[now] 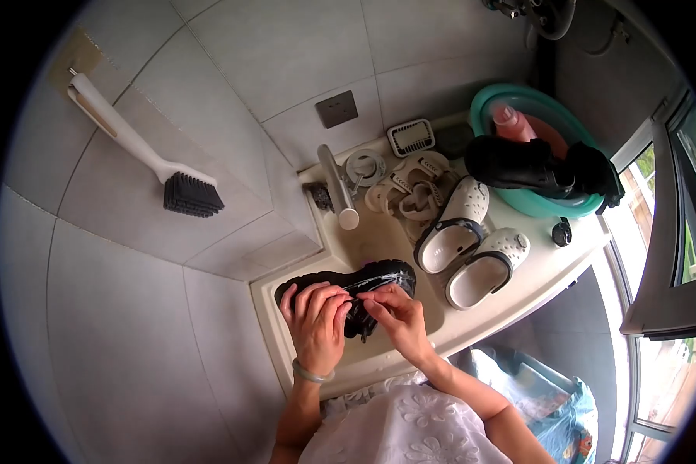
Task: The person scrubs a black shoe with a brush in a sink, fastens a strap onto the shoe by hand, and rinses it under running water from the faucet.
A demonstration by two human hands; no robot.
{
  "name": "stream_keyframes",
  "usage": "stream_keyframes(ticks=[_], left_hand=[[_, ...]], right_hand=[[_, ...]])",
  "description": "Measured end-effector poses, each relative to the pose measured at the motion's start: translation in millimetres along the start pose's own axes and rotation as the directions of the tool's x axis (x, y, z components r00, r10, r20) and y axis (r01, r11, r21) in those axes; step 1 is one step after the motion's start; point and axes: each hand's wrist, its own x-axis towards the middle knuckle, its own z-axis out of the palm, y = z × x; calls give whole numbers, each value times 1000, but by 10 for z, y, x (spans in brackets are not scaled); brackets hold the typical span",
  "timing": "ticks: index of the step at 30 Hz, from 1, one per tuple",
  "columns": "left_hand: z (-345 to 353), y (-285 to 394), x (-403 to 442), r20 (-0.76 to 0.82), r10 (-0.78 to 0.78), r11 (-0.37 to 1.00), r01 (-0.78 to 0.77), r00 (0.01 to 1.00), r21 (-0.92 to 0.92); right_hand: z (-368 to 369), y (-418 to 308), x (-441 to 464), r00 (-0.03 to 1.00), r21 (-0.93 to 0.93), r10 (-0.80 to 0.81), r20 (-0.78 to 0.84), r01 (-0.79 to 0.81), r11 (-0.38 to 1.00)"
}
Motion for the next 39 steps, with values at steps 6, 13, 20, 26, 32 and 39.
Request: stream_keyframes(ticks=[6, 13, 20, 26, 32, 39], left_hand=[[-43, 50, 25, 8, -15, 1000, 15, 1000, 6], [-70, 66, 52, 40, -35, 999, 35, 999, -2], [-90, 119, 86, 35, -11, 999, 10, 999, 35], [-89, 129, 115, 28, -3, 1000, 2, 1000, 26], [-88, 158, 122, 44, 0, 1000, 0, 999, 4], [-81, 162, 137, 48, -5, 1000, 5, 999, -11]], right_hand=[[13, -4, 25, 998, 43, 70, 0, -70, 997], [17, -84, 22, 996, 34, 82, -23, -81, 996], [20, -159, 28, 999, -71, 7, -42, -10, 997], [28, -197, 32, 998, -59, 8, -59, -11, 998], [19, -230, 24, 998, -85, 0, -68, -6, 996], [-20, -180, 45, 998, -51, -30, -50, 28, 998]])
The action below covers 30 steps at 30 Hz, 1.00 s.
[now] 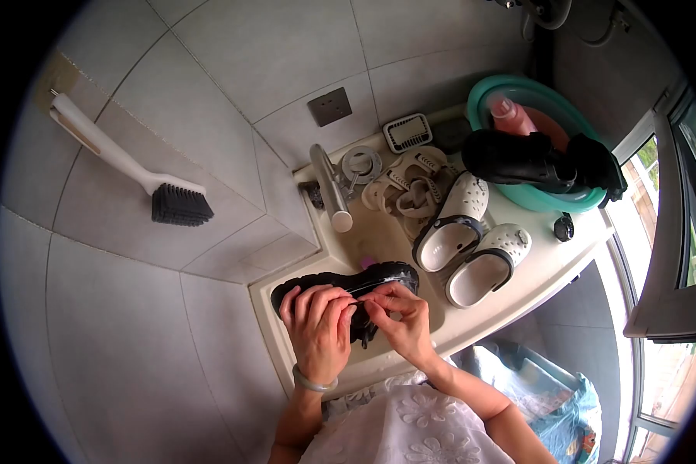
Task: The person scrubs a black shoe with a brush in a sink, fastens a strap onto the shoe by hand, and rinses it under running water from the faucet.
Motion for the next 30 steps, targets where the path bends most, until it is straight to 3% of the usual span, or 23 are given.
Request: stream_keyframes(ticks=[4, 6, 10, 16, 21, 25, 27, 30], left_hand=[[-7, 7, 2, -1, 4, 1000, -4, 1000, 0], [-4, 7, 7, 0, 13, 1000, -13, 1000, 5], [23, -13, 5, 18, 7, 1000, -6, 1000, -23], [-29, 14, 48, 56, 12, 1000, -13, 998, 21], [-17, 4, 57, 74, 50, 997, -54, 996, 51], [-28, 13, 93, 89, 70, 995, -76, 994, 63], [-37, 15, 106, 98, 73, 995, -79, 993, 62], [-61, 20, 127, 112, 71, 995, -79, 991, 67]], right_hand=[[17, -78, -13, 999, -24, 47, -4, -47, 999], [21, -52, -13, 994, -136, -108, -12, 106, 985], [-8, -19, 7, 997, -183, -75, -8, 72, 980], [-72, -65, 40, 986, -177, -149, 70, 159, 971], [-38, -83, 62, 939, -248, -329, 95, 343, 906], [-59, -65, 88, 947, -249, -300, 114, 319, 914], [-73, -50, 98, 973, -152, -203, 113, 219, 964], [-100, -17, 121, 972, -106, -178, 154, 196, 975]])
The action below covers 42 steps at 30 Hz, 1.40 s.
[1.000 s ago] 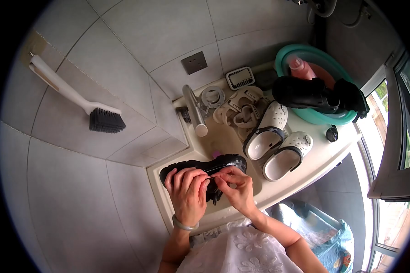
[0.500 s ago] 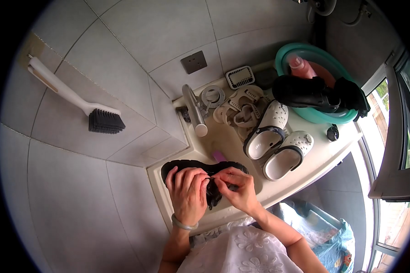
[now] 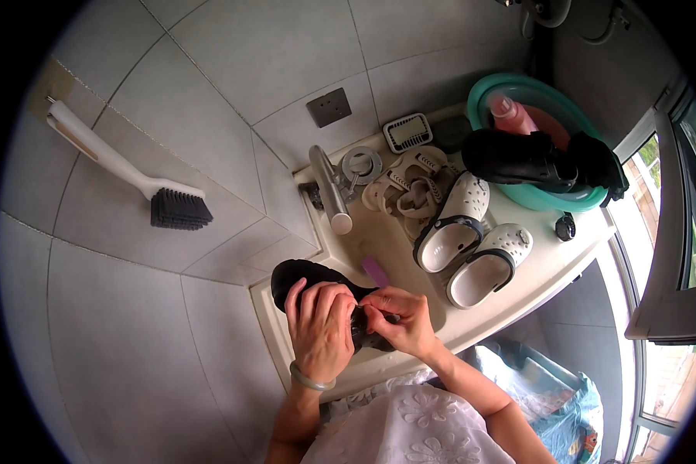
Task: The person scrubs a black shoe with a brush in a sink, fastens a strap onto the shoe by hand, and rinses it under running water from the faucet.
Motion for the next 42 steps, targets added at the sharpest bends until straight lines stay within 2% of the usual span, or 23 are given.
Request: stream_keyframes(ticks=[4, 10, 18, 22, 25, 27, 34, 36, 40, 42], left_hand=[[-3, -3, 9, 10, -10, 1000, 9, 1000, 18], [-4, 23, 12, 5, 1, 999, -1, 1000, 50], [5, 37, 25, 8, -15, 997, 14, 1000, 71], [11, 61, 29, -6, 5, 995, -5, 1000, 95], [27, 55, 38, -6, 2, 998, -2, 1000, 69], [32, 47, 40, 0, -6, 999, 6, 1000, 49], [48, 22, 26, -7, -3, 998, 4, 1000, 70], [44, 13, 28, -6, -7, 998, 7, 1000, 62], [68, -6, 16, -11, -25, 999, 25, 1000, 47], [68, -9, 21, -21, -27, 999, 28, 999, 46]], right_hand=[[-5, -62, 20, 1000, 23, -2, 8, 2, 1000], [7, -71, 22, 994, -83, -106, -12, 104, 991], [14, -59, 26, 1000, 23, 2, -5, -2, 1000], [32, -14, 17, 1000, -32, -15, -24, 14, 999], [25, 43, 10, 999, 26, 13, -37, -12, 1000], [4, 50, 3, 997, 109, 75, 15, -76, 991], [47, 32, 17, 999, -3, 51, -13, -51, 999], [41, 13, 14, 985, 191, 174, 16, -174, 966], [50, 69, 15, 995, 46, 95, 41, -97, 994], [42, 63, 27, 986, 113, 158, 56, -164, 980]])
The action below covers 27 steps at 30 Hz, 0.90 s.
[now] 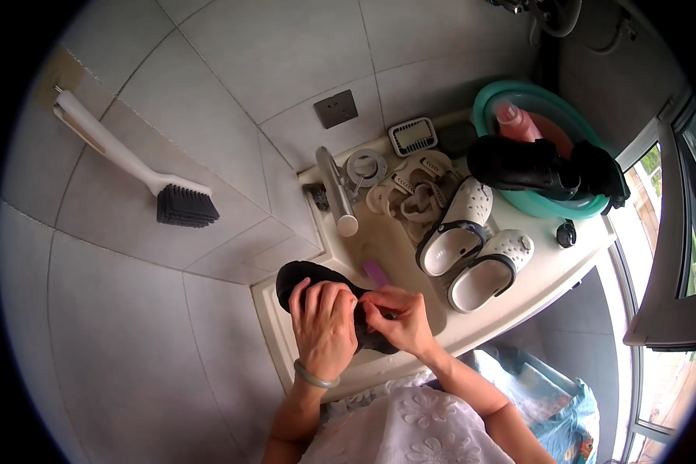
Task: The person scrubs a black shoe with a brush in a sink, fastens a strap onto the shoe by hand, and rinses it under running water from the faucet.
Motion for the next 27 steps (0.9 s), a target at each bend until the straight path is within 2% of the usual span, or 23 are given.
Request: stream_keyframes(ticks=[1, 3, 5, 7, 9, 13, 15, 17, 18, 20, 23, 25, 27], left_hand=[[-7, -3, 8, 0, -15, 1000, 15, 1000, -13], [-7, -26, 17, -4, -32, 999, 32, 999, -24], [28, -88, 13, -6, -72, 997, 72, 997, -37], [65, -127, -1, -29, -78, 996, 77, 997, -36], [116, -164, -44, -28, -143, 987, 141, 989, -73], [193, -203, -87, -100, -224, 964, 205, 969, -170], [212, -221, -98, -127, -236, 960, 211, 963, -181], [216, -220, -100, -187, -269, 948, 225, 945, -227], [218, -214, -104, -187, -268, 948, 224, 945, -227], [222, -193, -120, -189, -324, 921, 264, 927, -285], [213, -180, -161, -180, -370, 895, 297, 911, -333], [206, -208, -194, -177, -381, 882, 299, 907, -363], [167, -185, -200, -176, -360, 890, 281, 916, -359]], right_hand=[[1, -2, 10, 998, 72, 59, 16, -60, 996], [-23, 45, 26, 998, 132, 55, 41, -60, 989], [-38, 84, 32, 996, 292, 92, 20, -94, 952], [-53, 109, 36, 996, 310, 91, -18, -81, 947], [-113, 78, 28, 974, 88, 110, -198, -94, 992], [-177, -14, 3, 966, -42, 140, -217, -153, 987], [-140, -27, 5, 986, -131, -42, -163, 20, 991], [-82, -127, -49, 993, -273, -57, -99, 28, 962], [-17, -112, -52, 993, -273, -56, -99, 27, 962], [130, -57, -49, 958, -511, -252, -135, 151, 846], [180, 16, -55, 964, -455, -249, -94, 181, 872], [206, -55, -52, 982, -370, -163, -93, 118, 921], [185, -94, -38, 988, -374, -145, -48, 117, 920]])
